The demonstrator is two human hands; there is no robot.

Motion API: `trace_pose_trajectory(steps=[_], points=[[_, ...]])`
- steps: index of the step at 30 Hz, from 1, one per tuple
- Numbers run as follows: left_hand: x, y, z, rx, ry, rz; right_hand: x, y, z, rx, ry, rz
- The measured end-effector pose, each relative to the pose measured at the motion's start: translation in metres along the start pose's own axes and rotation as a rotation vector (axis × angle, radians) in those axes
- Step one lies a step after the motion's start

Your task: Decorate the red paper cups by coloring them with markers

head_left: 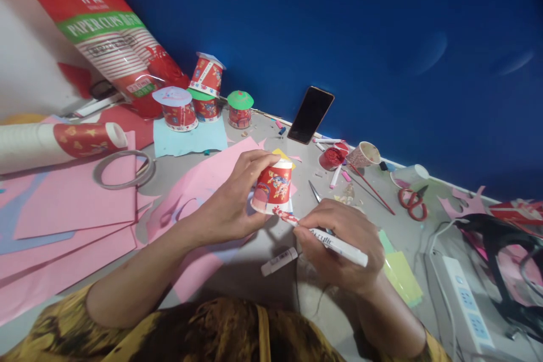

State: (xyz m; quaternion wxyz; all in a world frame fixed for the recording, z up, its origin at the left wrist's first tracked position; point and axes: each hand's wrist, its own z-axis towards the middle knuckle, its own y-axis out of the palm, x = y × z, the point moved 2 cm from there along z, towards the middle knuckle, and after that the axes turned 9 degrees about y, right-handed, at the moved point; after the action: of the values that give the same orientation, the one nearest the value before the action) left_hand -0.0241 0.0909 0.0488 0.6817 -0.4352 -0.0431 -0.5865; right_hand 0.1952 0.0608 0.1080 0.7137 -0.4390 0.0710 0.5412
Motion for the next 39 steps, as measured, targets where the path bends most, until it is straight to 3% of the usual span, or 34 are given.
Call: trace_pose_trajectory(steps=[13,20,24,39], points=[[-0.002,0.0,-0.001,0.013,-0.021,-0.007,-0.004,-0.008,0.0,0.04,0.028,-0.021],[-0.005,0.001,-0.003,0.061,-0.132,-0.134,0.002,-0.019,-0.002,0.147,0.078,-0.092],[-0.007,0.0,-0.003,0.032,-0.183,-0.222,0.003,-0.026,-0.002,0.117,0.128,-0.08],[-0.009,-0.001,-0.004,0.04,-0.239,-0.301,-0.001,-0.021,0.005,0.091,0.054,0.034]])
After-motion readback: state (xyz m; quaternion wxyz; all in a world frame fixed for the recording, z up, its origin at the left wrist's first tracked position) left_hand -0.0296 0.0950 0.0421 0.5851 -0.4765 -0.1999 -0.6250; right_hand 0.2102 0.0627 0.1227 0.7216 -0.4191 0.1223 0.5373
